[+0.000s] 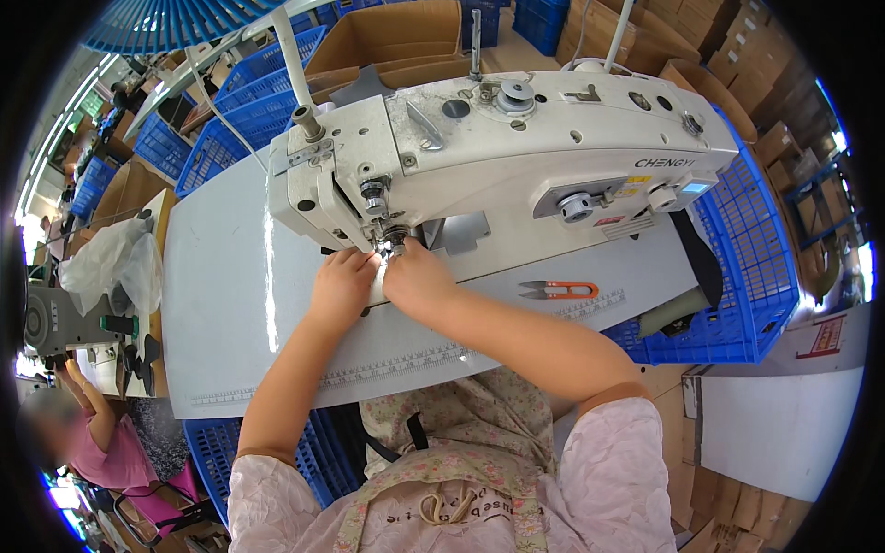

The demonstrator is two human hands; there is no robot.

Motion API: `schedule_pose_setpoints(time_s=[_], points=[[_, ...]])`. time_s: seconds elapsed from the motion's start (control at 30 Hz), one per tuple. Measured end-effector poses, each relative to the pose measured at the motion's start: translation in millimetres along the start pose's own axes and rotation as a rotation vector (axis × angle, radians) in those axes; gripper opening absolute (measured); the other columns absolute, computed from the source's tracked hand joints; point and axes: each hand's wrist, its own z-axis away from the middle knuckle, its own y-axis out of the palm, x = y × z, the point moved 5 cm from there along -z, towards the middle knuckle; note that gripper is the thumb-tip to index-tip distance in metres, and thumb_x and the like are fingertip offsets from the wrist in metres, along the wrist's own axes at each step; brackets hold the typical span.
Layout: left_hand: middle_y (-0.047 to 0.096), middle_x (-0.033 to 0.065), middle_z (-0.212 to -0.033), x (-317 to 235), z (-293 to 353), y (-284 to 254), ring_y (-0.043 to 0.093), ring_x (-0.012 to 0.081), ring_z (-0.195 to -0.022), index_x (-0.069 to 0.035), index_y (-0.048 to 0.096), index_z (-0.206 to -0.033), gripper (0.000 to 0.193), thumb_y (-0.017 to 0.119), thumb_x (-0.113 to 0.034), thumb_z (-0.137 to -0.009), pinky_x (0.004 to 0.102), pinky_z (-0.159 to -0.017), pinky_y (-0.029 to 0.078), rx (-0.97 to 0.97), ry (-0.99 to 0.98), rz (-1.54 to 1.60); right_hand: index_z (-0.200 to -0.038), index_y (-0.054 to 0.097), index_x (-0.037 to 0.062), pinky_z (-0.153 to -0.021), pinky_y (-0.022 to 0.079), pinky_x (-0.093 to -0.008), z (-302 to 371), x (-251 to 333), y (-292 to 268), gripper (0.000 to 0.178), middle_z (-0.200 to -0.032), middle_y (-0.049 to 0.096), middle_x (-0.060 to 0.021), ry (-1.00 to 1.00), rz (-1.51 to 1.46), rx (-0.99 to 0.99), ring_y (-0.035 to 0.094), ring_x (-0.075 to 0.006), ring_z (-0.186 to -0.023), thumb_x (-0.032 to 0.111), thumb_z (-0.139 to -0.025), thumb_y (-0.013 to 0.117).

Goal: The person sews fabric pieces together using a sewing machine, trims excess thread from the sewn piece using thread snips, drops it into a basket, and sews another set of fabric pieces together on the machine.

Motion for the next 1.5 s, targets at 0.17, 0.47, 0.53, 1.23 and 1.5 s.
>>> schedule_pose_setpoints(time_s=[0.17,0.47,0.53,1.23,1.5], points=[[0.067,0.0086,-0.102,3.3,2.9,0.7,0.061,0.0273,-0.102,-0.003,0.067,-0.101,0.024,0.061,-0.007,-0.077,0.0402,-0.088,0.049,0.022,-0.022,0.015,-0.075,0.069,0.0066,-0.076,0.044,-0.0374,-3.1,14.7,-8.6,0.007,-0.071,0.064,-0.0057,0.076,0.093,-0.026,0.063,-0.0208,-0.076,0.009,-0.072,0.063],[0.062,0.0071,-0.088,9.9,0.1,4.8,0.06,0.028,-0.089,-0.005,0.067,-0.096,0.022,0.06,-0.005,-0.075,0.0394,-0.081,0.047,0.055,-0.077,0.056,-0.078,0.068,0.0036,-0.076,0.045,-0.0362,-7.4,20.9,0.0,0.01,-0.076,0.064,-0.0083,0.103,0.098,-0.049,0.061,-0.0221,-0.076,0.01,-0.074,0.061],[0.062,0.0068,-0.087,9.8,-1.6,4.6,0.059,0.0279,-0.087,-0.006,0.067,-0.095,0.022,0.06,-0.005,-0.074,0.0392,-0.08,0.047,0.039,-0.072,0.049,-0.079,0.068,0.0039,-0.076,0.044,-0.0363,-7.4,20.9,0.0,0.011,-0.077,0.064,-0.0083,0.107,0.096,-0.049,0.061,-0.0222,-0.076,0.011,-0.074,0.061],[0.066,0.0081,-0.108,52.0,-25.1,-9.0,0.062,0.0327,-0.099,-0.012,0.069,-0.104,0.024,0.062,-0.012,-0.081,0.0436,-0.081,0.05,0.171,0.063,0.084,-0.095,0.066,0.0012,-0.095,0.042,-0.0409,1.9,-2.5,3.2,0.023,-0.094,0.063,-0.0077,0.118,-0.028,-0.014,0.06,-0.0231,-0.095,0.011,-0.074,0.062],[0.062,0.0008,-0.095,8.1,0.2,-22.2,0.059,0.0179,-0.087,-0.005,0.067,-0.1,0.02,0.062,-0.01,-0.081,0.0311,-0.073,0.045,0.082,0.319,-0.264,-0.089,0.067,0.0062,-0.079,0.049,-0.0423,7.5,-50.2,20.7,0.018,-0.08,0.065,-0.011,0.126,-0.187,-0.116,0.065,-0.0264,-0.081,0.022,-0.084,0.06]])
